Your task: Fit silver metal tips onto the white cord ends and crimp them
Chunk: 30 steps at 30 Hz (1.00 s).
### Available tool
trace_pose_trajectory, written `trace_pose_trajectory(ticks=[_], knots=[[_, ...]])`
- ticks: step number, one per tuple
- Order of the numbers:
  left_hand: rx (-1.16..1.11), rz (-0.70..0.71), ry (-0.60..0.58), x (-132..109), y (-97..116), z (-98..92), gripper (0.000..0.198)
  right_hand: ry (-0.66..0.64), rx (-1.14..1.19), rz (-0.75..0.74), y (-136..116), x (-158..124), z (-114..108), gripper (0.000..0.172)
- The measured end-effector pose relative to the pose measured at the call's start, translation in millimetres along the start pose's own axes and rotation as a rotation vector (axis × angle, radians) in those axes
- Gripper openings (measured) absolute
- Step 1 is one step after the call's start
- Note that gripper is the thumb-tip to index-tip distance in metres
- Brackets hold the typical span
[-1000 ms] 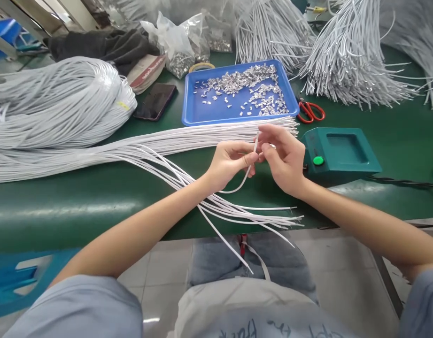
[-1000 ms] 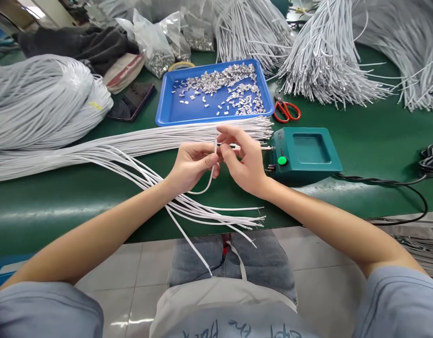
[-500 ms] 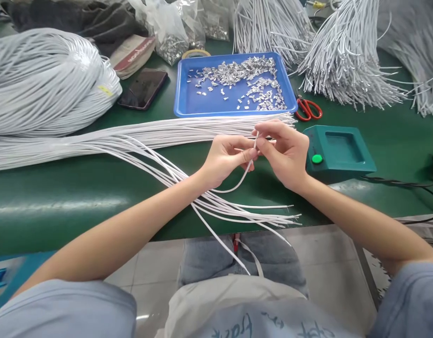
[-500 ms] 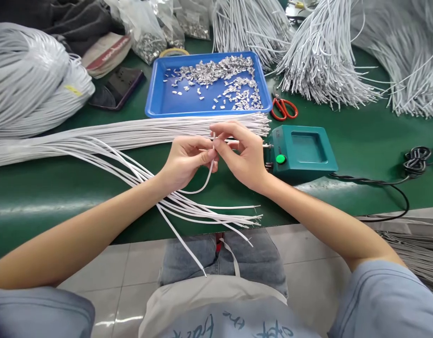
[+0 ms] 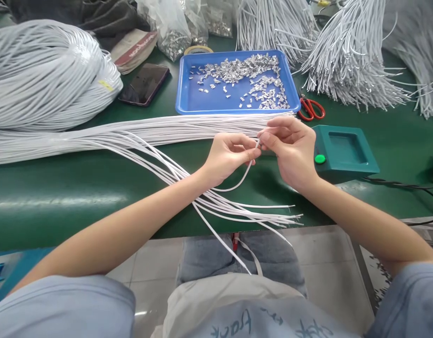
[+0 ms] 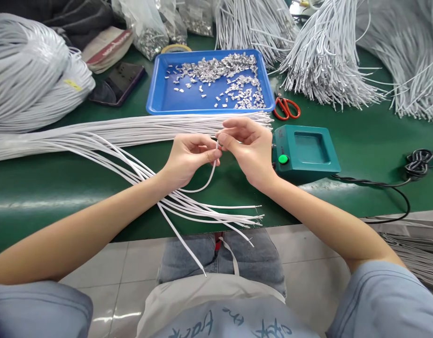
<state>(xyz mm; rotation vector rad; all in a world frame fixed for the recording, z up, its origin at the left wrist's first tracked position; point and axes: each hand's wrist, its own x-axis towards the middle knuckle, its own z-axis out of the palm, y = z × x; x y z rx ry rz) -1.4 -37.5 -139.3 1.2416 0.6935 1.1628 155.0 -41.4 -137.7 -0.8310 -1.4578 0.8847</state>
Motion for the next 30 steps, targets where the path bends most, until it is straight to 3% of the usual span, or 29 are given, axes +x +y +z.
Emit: trace_pose_trajectory(ticks=[4,9,22,30], knots=[[-0.024,-0.041,0.001,0.1,1.8,1.0,0.037,0.001,0.169,0.169,-1.3,-0.5,0.2,0.02],[-0.065,-0.054,0.009,0.1,1.7,1.5,0.038,-0.024,0.209,0.236,-1.6,0.6,-0.1,0.026],[-0.04,-0.065,-0.028,-2.4,2.1,1.1,0.034,-0.023,-0.022,0.03,-4.2,-1.7,2.0,0.015],[-0.015,-0.042,-0.04,-3.1,0.5,1.1,0.037,-0.033,-0.084,0.043,-8.4,-3.0,3.4,0.02]])
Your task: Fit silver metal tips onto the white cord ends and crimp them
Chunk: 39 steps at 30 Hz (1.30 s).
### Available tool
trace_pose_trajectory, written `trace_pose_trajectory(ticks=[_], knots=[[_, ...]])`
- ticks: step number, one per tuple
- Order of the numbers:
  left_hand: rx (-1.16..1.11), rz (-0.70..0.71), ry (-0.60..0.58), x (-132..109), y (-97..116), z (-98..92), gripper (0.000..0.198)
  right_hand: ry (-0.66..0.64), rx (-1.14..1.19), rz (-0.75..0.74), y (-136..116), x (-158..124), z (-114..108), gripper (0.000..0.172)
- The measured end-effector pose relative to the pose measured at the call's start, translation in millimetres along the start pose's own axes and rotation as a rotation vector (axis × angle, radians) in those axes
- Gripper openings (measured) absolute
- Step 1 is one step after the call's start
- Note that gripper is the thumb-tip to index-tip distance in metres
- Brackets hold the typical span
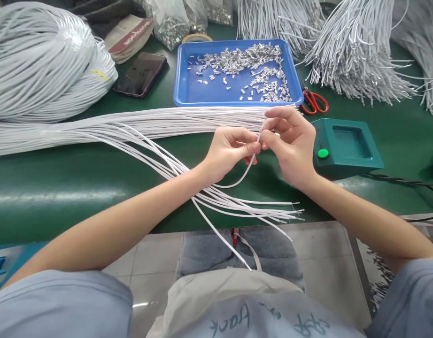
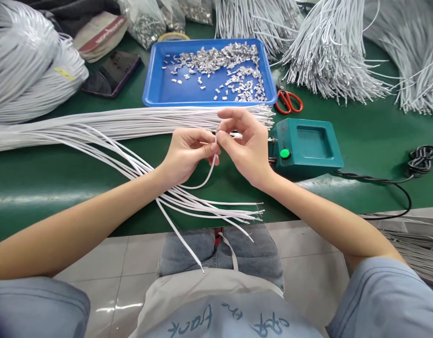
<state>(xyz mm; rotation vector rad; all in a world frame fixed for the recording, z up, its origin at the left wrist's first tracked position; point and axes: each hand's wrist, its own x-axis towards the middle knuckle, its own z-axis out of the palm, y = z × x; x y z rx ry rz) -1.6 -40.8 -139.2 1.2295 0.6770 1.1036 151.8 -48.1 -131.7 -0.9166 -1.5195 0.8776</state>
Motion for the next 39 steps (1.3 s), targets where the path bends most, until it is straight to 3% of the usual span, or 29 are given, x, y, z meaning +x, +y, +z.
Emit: trace_pose_trajectory(ticks=[4,10,17,26,39], knots=[[-0.025,-0.017,-0.038,0.5,0.7,-1.1,0.035,0.005,0.066,0.06,1.8,2.4,-2.6,0.022],[-0.095,-0.059,-0.104,2.1,2.1,-1.2,0.032,-0.113,0.145,0.17,3.6,8.0,-9.4,0.027],[-0.045,-0.041,-0.008,2.0,2.2,-1.2,0.035,-0.05,0.095,0.145,-3.9,5.8,-3.1,0.029],[-0.059,-0.065,0.032,1.9,5.5,-1.7,0.033,-0.074,0.086,0.132,7.4,6.2,-3.4,0.027],[-0.08,-0.137,-0.126,3.8,5.6,-2.9,0.037,-0.111,0.057,0.133,2.7,9.3,-7.4,0.037]])
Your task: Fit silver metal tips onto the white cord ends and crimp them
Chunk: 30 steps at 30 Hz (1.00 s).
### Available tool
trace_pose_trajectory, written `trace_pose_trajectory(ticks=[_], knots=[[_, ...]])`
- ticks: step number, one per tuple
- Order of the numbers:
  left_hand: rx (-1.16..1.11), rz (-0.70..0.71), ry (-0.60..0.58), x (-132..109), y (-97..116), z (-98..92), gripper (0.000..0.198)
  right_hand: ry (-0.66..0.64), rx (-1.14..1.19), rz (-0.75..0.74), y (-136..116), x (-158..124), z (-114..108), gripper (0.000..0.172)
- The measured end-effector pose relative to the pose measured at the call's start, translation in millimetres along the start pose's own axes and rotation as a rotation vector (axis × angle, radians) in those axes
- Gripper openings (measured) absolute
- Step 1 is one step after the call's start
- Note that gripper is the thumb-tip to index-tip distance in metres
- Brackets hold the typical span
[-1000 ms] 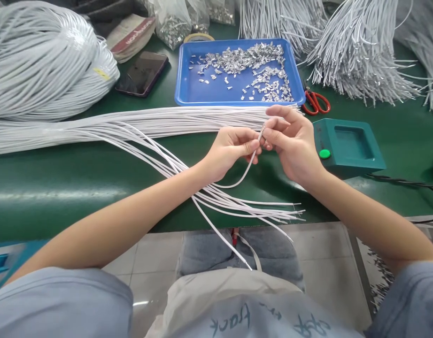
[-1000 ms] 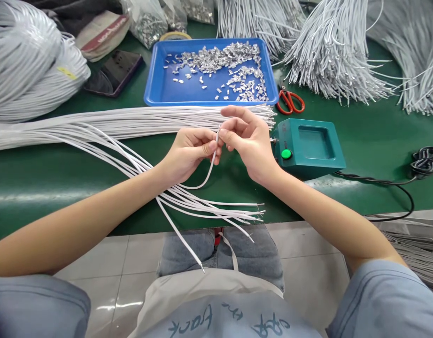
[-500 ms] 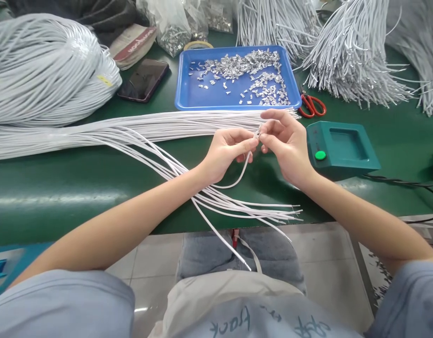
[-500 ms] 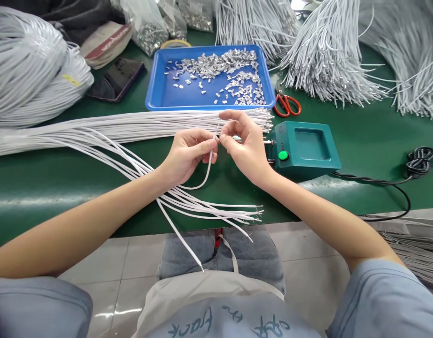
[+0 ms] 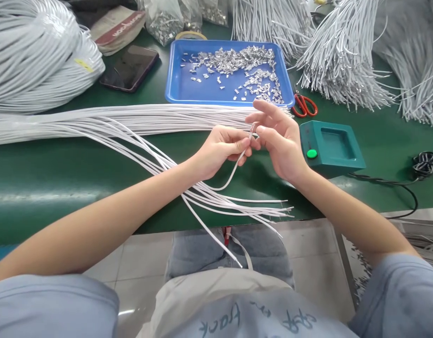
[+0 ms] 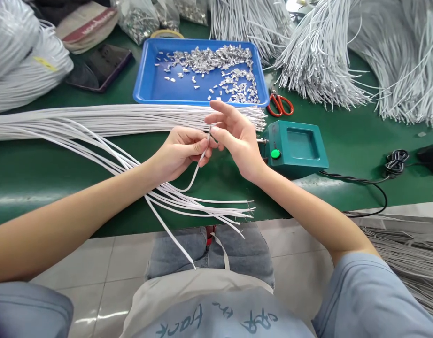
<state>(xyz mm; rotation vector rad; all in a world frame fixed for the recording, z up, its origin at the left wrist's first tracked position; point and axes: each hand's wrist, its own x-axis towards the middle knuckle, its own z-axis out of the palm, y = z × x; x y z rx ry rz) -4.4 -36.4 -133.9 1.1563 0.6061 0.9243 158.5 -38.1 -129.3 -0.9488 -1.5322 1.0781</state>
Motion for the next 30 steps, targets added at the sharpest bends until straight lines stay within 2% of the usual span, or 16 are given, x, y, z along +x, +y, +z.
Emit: trace_pose_trajectory(ticks=[9,14,21,27,30], knots=[[0.011,0.003,0.016,-0.3,2.1,3.0,0.041,0.016,-0.009,-0.052,-1.6,2.1,-0.2,0.035],[0.043,0.009,0.034,-0.2,0.4,2.1,0.043,0.014,0.002,-0.025,1.9,1.8,-2.3,0.034],[0.015,0.021,-0.013,0.1,-1.7,1.7,0.041,-0.061,0.071,0.026,3.3,-0.9,-0.8,0.031],[0.003,-0.007,-0.006,-0.7,0.8,2.1,0.04,0.097,0.003,-0.03,-2.9,-4.2,2.3,0.022],[-0.006,-0.017,-0.006,-1.1,2.0,2.5,0.042,0.132,0.017,-0.144,-5.5,-5.7,1.9,0.034]])
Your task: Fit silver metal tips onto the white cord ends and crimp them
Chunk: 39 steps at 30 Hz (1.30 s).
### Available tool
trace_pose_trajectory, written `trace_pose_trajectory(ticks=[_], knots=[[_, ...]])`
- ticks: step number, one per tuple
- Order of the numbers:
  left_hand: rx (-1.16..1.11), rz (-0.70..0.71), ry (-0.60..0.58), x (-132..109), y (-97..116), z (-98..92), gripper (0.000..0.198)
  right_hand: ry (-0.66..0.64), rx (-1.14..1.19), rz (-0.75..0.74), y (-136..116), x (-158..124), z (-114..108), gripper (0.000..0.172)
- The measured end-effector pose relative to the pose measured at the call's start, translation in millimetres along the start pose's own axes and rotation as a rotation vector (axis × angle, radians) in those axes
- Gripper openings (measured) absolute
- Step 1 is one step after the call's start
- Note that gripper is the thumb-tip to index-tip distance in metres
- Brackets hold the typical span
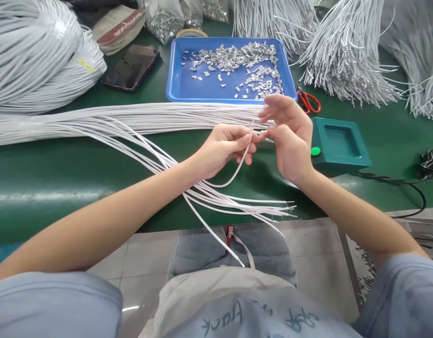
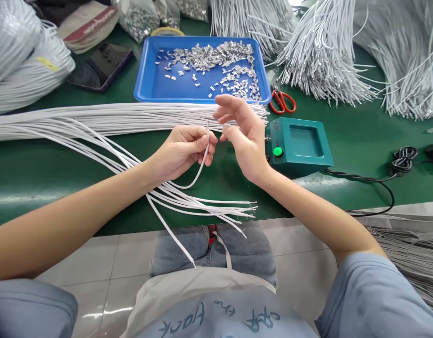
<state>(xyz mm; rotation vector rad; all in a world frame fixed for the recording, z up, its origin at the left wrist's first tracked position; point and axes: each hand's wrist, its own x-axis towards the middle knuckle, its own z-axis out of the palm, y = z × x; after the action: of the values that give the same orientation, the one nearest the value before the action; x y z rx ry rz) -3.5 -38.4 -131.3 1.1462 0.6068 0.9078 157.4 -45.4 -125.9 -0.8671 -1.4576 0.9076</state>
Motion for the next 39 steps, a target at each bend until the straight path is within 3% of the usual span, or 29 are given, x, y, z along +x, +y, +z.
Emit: trace_pose_trajectory(ticks=[2,5,10,14,19,29,34,39], knots=[[-0.009,-0.006,-0.004,-0.1,0.0,0.1,0.042,-0.04,-0.026,-0.032,-3.0,-1.8,0.0,0.043],[-0.018,-0.007,-0.004,-0.2,-0.5,-0.2,0.042,-0.093,-0.057,-0.037,-7.4,-5.4,0.9,0.04],[-0.04,-0.008,-0.012,-0.3,-0.8,-1.2,0.038,-0.053,-0.16,0.011,-10.0,-7.9,1.8,0.029],[-0.04,-0.023,0.005,-0.4,-0.5,-1.1,0.038,-0.056,-0.091,-0.067,-10.5,-6.9,1.9,0.032],[-0.065,-0.023,0.04,-1.0,-1.1,-2.0,0.038,-0.034,-0.166,-0.066,-9.5,-5.9,1.0,0.017],[-0.076,-0.049,0.092,-1.7,0.9,-1.3,0.036,0.03,-0.353,-0.192,-3.3,-6.3,-2.1,0.027],[-0.085,-0.048,0.088,-1.6,1.0,-1.7,0.035,0.075,-0.302,-0.213,-1.2,-4.4,0.9,0.03],[-0.091,-0.028,0.048,-1.5,0.4,-2.2,0.035,0.035,-0.24,-0.127,1.6,-0.6,0.8,0.023]])
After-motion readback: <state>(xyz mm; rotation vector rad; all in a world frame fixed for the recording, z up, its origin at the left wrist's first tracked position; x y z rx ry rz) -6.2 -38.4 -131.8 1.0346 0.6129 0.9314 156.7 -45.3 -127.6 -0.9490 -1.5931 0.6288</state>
